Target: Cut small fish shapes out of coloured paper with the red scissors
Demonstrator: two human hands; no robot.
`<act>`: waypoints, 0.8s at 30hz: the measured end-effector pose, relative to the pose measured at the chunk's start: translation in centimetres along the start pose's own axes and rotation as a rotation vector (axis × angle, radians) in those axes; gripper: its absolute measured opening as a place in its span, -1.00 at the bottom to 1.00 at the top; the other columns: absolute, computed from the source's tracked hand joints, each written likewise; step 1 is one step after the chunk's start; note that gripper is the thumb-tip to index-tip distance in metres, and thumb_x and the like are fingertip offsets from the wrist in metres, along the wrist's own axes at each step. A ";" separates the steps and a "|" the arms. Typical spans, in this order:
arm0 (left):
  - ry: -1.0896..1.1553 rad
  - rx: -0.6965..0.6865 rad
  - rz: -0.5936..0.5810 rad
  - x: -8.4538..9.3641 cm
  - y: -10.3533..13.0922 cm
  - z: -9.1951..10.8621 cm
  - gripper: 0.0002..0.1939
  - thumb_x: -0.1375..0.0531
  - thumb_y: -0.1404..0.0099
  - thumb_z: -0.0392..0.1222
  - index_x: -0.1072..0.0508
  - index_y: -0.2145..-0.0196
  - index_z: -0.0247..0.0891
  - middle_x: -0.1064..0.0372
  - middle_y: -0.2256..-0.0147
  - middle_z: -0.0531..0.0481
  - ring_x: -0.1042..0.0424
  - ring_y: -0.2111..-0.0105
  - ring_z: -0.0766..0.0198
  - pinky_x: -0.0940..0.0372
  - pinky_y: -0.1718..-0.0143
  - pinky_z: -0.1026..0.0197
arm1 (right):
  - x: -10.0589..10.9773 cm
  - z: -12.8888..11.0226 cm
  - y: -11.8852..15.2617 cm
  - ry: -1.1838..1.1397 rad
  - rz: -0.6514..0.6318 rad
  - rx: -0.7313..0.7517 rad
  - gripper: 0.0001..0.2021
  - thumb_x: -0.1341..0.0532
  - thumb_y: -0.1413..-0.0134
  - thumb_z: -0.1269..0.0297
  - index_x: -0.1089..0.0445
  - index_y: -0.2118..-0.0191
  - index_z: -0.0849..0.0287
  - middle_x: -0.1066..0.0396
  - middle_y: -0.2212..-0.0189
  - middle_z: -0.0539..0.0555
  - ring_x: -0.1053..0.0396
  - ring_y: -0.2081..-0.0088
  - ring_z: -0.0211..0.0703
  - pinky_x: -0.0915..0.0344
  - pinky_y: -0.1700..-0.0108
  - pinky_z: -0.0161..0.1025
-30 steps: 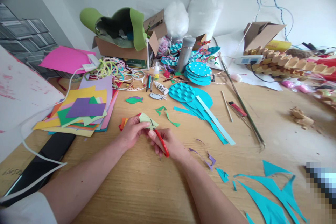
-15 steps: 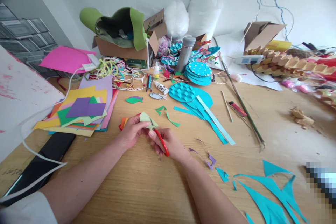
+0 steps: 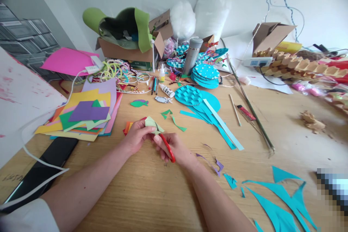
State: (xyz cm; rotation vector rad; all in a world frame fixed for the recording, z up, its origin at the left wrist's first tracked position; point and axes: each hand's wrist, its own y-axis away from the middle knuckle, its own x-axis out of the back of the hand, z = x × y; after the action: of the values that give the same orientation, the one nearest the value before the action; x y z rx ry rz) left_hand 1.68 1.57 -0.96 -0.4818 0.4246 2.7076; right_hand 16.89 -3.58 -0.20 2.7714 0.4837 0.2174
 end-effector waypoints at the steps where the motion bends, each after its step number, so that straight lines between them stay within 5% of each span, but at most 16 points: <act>1: 0.000 0.001 0.001 0.0 0.0 0.0 -0.81 -0.32 0.05 -0.17 -0.46 0.52 -0.35 -0.38 0.58 0.00 -0.32 0.59 0.34 -0.19 0.57 0.30 | 0.0 0.0 0.0 0.001 0.000 0.001 -0.36 -0.08 0.05 -0.39 -0.28 0.51 0.22 -0.25 0.75 -0.05 -0.16 0.74 -0.38 -0.06 0.69 -0.41; 24: 0.053 -0.017 0.046 0.0 0.0 0.0 -0.76 -0.32 0.08 -0.23 -0.36 0.43 -0.30 -0.40 0.56 0.07 -0.33 0.63 0.36 -0.25 0.59 0.30 | 0.1 -0.3 0.1 -0.038 0.007 -0.008 -0.38 -0.06 -0.01 -0.37 -0.28 0.50 0.20 -0.25 0.73 -0.01 -0.15 0.73 -0.35 -0.04 0.67 -0.35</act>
State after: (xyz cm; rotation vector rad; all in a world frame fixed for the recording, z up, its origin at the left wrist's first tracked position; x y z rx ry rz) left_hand 1.66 1.59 -1.03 -0.5569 0.4321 2.7501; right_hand 16.97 -3.58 0.12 2.7646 0.4626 0.1681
